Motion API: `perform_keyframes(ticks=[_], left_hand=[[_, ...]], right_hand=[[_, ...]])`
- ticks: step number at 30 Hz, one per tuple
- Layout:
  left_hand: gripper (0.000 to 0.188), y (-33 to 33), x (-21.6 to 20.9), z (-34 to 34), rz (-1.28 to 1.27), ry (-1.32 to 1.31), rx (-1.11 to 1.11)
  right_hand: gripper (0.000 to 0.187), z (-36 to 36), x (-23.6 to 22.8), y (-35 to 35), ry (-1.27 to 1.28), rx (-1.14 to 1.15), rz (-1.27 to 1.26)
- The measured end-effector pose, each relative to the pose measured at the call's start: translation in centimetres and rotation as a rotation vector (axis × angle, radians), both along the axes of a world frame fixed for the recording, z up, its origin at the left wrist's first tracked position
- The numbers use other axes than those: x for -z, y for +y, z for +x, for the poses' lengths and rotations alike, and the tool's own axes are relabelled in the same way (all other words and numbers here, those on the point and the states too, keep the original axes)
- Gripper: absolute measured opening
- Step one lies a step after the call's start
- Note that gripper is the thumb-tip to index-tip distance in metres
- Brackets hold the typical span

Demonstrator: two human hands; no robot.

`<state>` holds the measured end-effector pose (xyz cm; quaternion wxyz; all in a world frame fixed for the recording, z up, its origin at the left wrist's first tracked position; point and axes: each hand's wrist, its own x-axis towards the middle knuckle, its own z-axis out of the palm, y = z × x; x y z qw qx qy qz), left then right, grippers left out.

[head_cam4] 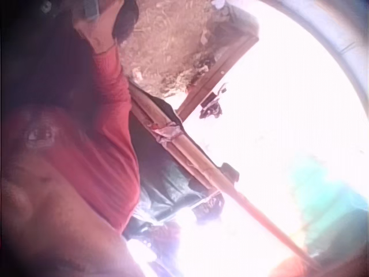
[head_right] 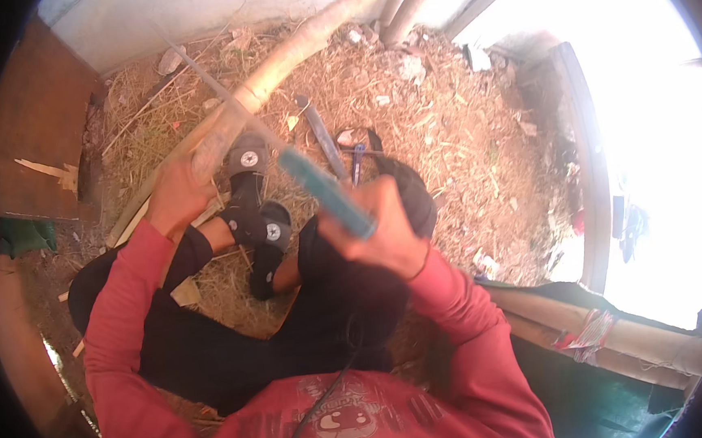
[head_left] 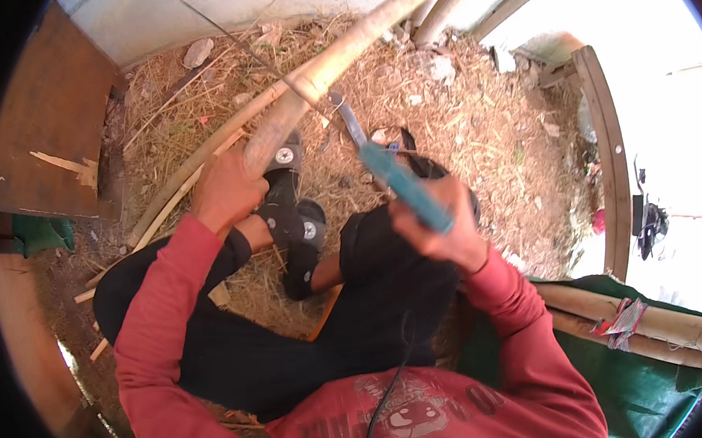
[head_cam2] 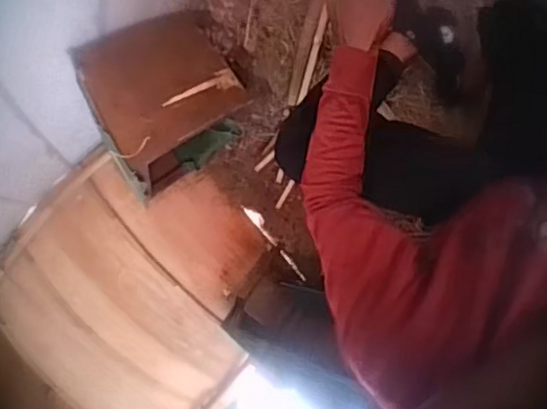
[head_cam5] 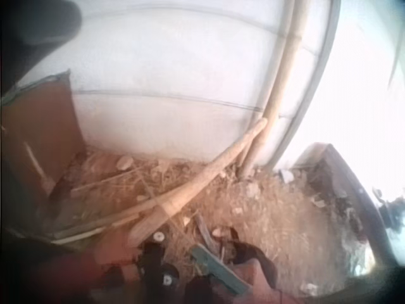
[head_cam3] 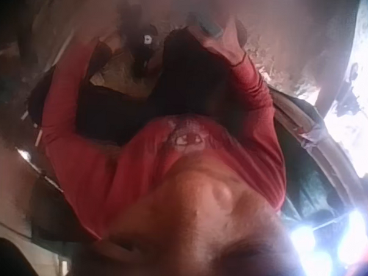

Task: The person sits on the ground and uses a hand saw to cut a long bamboo pole into smaller sections. They hold the pole steady with their left hand and saw with their right hand, creating multiple cut pieces that accumulate on the ground.

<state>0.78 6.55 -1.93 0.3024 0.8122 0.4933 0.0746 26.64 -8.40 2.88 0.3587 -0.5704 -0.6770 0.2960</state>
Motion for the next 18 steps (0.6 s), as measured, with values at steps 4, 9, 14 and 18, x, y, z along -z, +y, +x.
perform_keyframes(ticks=[4,9,14,18], left_hand=[[0.033,0.6,1.5,-1.1,0.007,-0.042,-0.108],[0.033,1.1,2.2,-0.7,0.009,0.183,0.022],[0.036,-0.7,0.6,-0.5,-0.066,0.025,-0.031],[0.04,-0.9,2.7,0.1,-0.16,-0.003,0.002]], right_hand=[[0.01,1.6,-2.4,-7.5,0.074,0.124,-0.047],[0.012,0.2,-1.7,-3.3,0.015,-0.057,-0.06],[0.006,0.3,-1.6,-1.0,0.253,0.155,-0.265],[0.015,-0.3,-0.4,-2.1,0.014,0.027,-0.141]])
